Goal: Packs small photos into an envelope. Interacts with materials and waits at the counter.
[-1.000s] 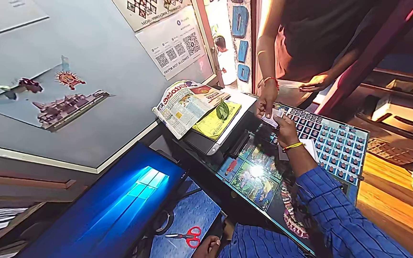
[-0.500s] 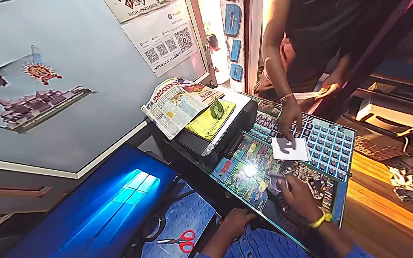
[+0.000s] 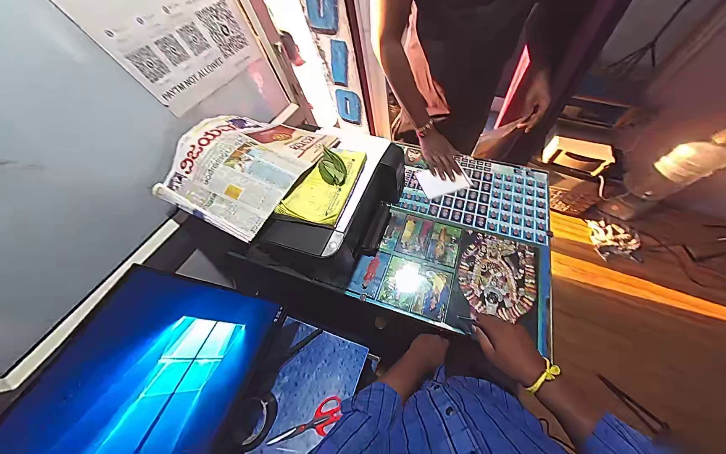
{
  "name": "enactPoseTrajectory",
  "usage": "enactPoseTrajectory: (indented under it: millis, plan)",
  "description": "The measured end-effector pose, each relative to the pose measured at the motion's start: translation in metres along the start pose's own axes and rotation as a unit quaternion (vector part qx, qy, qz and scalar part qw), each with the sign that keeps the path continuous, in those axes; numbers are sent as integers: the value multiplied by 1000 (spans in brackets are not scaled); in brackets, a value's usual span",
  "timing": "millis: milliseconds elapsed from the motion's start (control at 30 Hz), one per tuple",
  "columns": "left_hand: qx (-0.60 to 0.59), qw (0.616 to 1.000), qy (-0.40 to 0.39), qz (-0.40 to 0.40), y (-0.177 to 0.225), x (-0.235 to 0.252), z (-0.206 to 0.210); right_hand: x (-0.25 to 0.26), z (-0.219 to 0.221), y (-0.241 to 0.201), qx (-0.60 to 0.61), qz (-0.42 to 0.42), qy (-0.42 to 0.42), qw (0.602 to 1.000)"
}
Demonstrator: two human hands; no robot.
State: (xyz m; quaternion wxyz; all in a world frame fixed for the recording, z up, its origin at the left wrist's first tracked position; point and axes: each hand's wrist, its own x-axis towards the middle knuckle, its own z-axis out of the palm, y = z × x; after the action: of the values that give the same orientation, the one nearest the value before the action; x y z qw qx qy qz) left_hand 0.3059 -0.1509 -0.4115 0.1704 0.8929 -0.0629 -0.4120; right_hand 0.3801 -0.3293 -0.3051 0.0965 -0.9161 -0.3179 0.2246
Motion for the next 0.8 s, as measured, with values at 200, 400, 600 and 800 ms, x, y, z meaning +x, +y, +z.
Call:
enactPoseTrajectory:
  millis: [200,400,600,800]
  plan:
    - [23,999,23,22,-3,-2,14,-47,32,-6,-57,-9,18,998]
    - [48,997,13,58,-8,-18,52,-95,62,20,-47,50,147,987]
    - [37,996,-78,35,-2,-54,84,-128,92,30,8,169,85,982]
    - [-9,990,-132,44,-6,-69,106,-149,128,26,89,258,134,953]
